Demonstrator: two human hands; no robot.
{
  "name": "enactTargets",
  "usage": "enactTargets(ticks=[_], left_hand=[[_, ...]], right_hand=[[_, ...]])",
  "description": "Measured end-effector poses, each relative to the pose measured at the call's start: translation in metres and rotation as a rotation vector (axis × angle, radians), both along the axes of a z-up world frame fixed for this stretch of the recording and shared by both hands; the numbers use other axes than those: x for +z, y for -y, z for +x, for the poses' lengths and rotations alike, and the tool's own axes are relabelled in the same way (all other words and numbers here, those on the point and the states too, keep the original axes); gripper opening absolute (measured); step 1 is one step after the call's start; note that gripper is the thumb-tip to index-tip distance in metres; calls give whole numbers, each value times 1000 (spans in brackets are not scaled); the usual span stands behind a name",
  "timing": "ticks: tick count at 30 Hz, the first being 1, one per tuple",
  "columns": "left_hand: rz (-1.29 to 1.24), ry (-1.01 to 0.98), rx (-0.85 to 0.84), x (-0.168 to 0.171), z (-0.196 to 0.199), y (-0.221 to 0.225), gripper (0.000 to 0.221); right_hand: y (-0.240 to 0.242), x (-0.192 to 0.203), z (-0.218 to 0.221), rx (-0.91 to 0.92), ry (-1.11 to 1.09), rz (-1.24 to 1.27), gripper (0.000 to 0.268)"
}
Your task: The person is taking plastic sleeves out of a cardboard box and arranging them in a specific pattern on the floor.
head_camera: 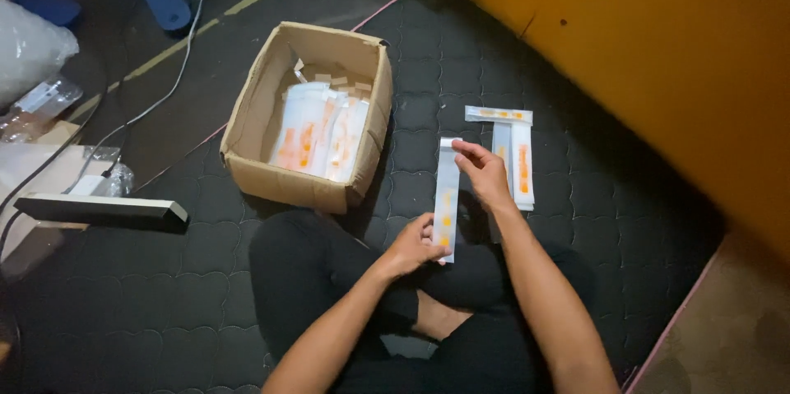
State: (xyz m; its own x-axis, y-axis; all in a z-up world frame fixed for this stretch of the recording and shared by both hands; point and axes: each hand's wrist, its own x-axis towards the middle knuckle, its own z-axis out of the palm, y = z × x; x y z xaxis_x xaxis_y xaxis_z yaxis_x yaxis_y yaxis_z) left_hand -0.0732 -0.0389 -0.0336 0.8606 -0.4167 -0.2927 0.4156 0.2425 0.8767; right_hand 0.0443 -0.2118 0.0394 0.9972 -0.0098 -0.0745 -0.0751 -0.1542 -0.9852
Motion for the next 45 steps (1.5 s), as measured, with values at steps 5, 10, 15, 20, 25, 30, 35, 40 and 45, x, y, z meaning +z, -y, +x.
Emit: enactTargets(ticks=[5,10,15,20,25,30,35,40,45], left_hand=[[29,-13,92,-30,7,13,76],[18,-75,214,-27,9,35,76],[-25,-140,365,-33,15,68,35],[64,-190,411,3,9,86,16],[249,-182,426,-25,25,113,11],[332,-163,299,-60,45,130,15],[323,-241,321,-70,62,136,19],[362,-235,327,-80,75,145,18],[325,-294,319,-81,74,143,17]], right_hand=[[30,-34,31,-28,37,-129,35],[59,-29,58,-26,48,-211,36],[91,-52,78,-67,59,-224,26],[111,-62,80,-105,29,-383,21],[119,-62,87,-73,33,-622,18],[134,-82,89,-162,-196,-717,21],[143,-108,101,-52,-155,-844,33],[124,-62,89,76,-135,-912,51],[117,-52,85,133,-118,-979,52]])
